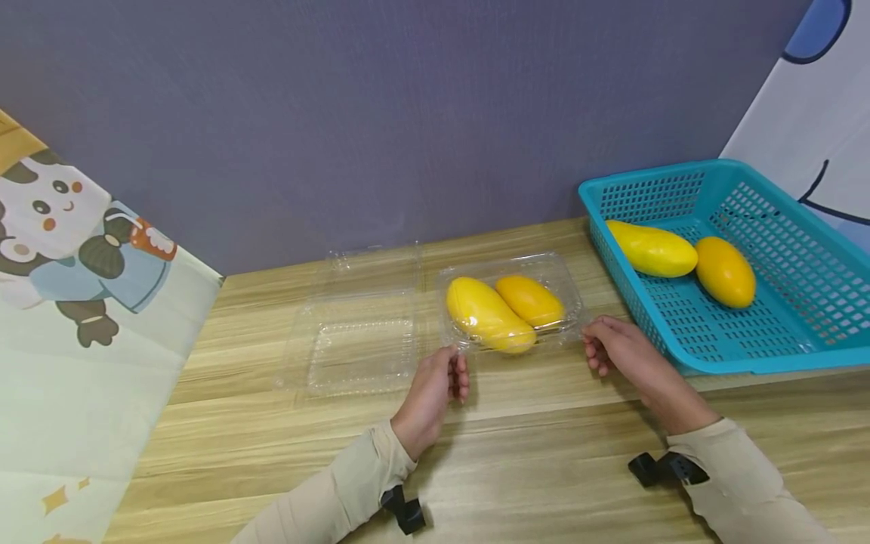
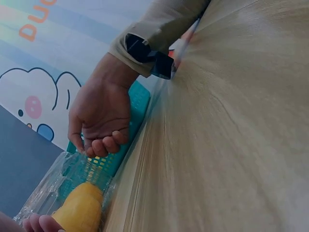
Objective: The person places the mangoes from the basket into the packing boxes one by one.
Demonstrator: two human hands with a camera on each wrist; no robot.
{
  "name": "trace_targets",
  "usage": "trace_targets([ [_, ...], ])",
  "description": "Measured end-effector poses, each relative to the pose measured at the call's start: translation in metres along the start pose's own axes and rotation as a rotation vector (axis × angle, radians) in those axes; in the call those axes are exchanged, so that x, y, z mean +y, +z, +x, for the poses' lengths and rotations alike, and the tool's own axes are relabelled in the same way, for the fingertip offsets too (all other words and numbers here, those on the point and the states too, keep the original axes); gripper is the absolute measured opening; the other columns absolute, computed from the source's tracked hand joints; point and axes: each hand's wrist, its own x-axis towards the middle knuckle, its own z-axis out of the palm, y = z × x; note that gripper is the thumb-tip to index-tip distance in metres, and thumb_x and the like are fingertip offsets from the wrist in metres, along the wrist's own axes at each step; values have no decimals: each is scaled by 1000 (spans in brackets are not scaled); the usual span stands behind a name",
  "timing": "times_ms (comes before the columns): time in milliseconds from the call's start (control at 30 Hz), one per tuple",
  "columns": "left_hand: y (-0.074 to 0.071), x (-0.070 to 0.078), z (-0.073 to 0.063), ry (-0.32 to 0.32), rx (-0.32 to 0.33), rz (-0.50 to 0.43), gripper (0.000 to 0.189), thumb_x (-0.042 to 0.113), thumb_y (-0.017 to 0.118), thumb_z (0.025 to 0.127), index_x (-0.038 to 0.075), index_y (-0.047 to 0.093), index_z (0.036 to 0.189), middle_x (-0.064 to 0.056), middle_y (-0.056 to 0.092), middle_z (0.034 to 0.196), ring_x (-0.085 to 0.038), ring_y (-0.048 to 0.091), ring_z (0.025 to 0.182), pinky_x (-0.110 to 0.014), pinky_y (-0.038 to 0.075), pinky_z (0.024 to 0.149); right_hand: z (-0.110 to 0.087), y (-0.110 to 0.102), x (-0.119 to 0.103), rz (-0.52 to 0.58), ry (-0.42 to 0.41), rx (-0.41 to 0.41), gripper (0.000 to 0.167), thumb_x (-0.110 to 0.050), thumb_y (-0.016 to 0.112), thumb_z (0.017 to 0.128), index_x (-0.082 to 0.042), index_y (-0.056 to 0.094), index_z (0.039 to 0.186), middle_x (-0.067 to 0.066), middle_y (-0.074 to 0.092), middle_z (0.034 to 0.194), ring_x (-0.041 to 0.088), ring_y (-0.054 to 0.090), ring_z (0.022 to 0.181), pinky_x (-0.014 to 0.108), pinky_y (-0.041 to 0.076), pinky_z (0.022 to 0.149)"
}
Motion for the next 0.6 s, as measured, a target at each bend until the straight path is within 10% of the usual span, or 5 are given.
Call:
trace_targets([
  [433,-1,1,-1,-7,-20,-6,30,23,39,101,14,52,75,5,52,66,-7,47,56,-18,41,53,0,-1,-2,-21,32,-36,40,-32,27,108,-1,50,95,3,55,79,13,54,66,30,51,60],
  [600,-1,2,-9,-33,-72,-1,40,35,36,105,16,52,74,5,52,62,-7,46,51,-19,38,50,-1,0,-5,-5,102,-170,48,-40,28,107,-6,54,86,0,58,73,14,57,63,29,51,58],
])
